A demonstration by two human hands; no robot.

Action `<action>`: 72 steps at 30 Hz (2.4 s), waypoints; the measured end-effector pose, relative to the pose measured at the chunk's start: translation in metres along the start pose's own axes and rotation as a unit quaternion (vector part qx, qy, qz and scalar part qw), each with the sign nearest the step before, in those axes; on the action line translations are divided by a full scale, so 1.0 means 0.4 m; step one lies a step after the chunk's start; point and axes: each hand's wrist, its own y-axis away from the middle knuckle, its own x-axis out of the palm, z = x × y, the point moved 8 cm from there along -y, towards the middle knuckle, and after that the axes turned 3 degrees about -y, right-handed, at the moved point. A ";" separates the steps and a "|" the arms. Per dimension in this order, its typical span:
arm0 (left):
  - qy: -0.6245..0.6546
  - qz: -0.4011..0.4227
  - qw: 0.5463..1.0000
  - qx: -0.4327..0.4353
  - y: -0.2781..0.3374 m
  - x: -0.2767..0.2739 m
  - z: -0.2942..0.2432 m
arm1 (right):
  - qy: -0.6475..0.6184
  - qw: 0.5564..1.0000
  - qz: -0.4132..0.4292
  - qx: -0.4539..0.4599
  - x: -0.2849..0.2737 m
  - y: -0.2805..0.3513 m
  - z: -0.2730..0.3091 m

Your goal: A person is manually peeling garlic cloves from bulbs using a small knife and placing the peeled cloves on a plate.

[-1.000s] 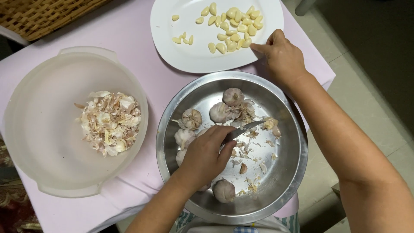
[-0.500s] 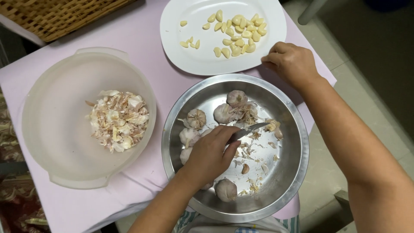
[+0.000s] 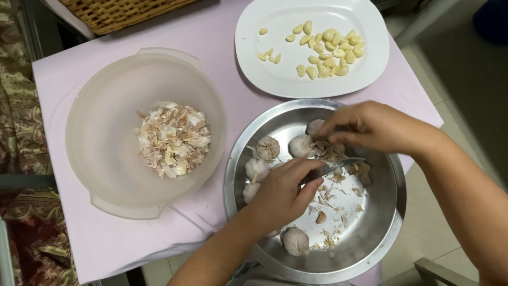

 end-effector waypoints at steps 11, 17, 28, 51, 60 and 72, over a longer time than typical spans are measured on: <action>0.015 -0.051 0.999 0.003 0.000 -0.037 -0.001 | -0.070 0.976 -0.191 0.076 -0.064 -0.544 -0.084; 0.028 -0.053 0.998 -0.007 0.008 -0.048 0.005 | -0.094 0.965 -0.213 0.123 -0.042 -0.647 -0.136; 0.039 -0.069 0.997 0.006 0.015 -0.070 0.004 | -0.210 0.945 -0.232 0.098 -0.011 -0.627 -0.067; 0.036 -0.095 0.995 -0.010 -0.004 -0.095 -0.010 | 0.136 0.905 -0.404 -0.005 0.009 -0.727 -0.032; 0.064 -0.076 0.994 -0.039 -0.008 -0.089 -0.001 | 0.163 0.911 -0.377 0.023 0.036 -0.769 -0.051; 0.073 -0.056 0.995 -0.032 -0.012 -0.087 -0.005 | 0.274 0.888 -0.364 0.063 0.048 -0.800 -0.117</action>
